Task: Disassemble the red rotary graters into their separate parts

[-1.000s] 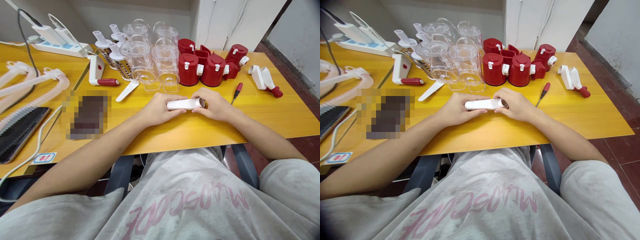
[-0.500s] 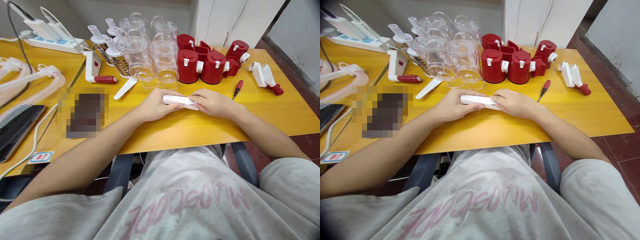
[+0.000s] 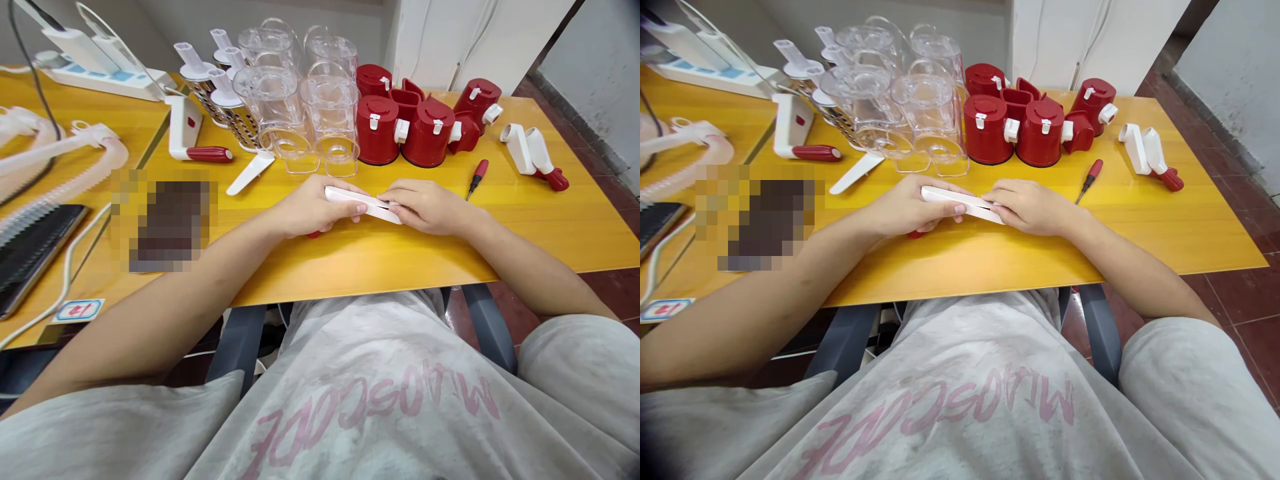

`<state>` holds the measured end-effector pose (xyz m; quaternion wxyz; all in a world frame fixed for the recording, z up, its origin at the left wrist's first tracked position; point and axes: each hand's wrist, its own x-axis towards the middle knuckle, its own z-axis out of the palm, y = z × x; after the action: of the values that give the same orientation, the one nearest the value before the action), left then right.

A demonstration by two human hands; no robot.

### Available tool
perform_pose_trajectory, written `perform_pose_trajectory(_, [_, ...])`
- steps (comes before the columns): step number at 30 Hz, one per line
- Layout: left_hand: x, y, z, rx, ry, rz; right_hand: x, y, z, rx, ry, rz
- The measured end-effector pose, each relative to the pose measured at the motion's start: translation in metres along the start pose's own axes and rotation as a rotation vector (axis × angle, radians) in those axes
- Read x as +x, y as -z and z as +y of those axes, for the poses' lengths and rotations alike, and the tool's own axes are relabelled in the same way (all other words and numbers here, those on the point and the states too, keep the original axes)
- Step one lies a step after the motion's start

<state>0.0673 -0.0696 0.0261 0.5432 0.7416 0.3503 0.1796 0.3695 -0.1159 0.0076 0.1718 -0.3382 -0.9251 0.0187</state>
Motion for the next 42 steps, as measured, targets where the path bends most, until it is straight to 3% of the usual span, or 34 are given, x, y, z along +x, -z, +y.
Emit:
perform_pose_trajectory(11, [-0.001,-0.004,0.002,-0.022,0.014,0.008,0.001,0.001,-0.003,0.036,-0.032,-0.029])
perform_pose_trajectory(19, [-0.003,-0.001,0.002,0.082,-0.029,0.012,0.002,0.004,-0.009,0.144,-0.071,-0.015])
perform_pose_trajectory(29, [-0.004,-0.006,0.005,0.089,-0.016,0.018,0.001,-0.008,-0.003,-0.016,-0.013,0.002])
perform_pose_trajectory(34, [-0.005,-0.006,0.005,0.054,-0.007,0.023,0.003,-0.009,-0.006,-0.052,-0.069,-0.021])
perform_pose_trajectory(36, [-0.004,-0.005,0.003,0.080,-0.039,0.039,0.003,-0.006,-0.009,-0.022,-0.105,-0.014])
perform_pose_trajectory(42, [-0.002,-0.005,-0.004,0.284,-0.306,0.121,0.002,-0.003,-0.006,0.166,-0.139,0.066])
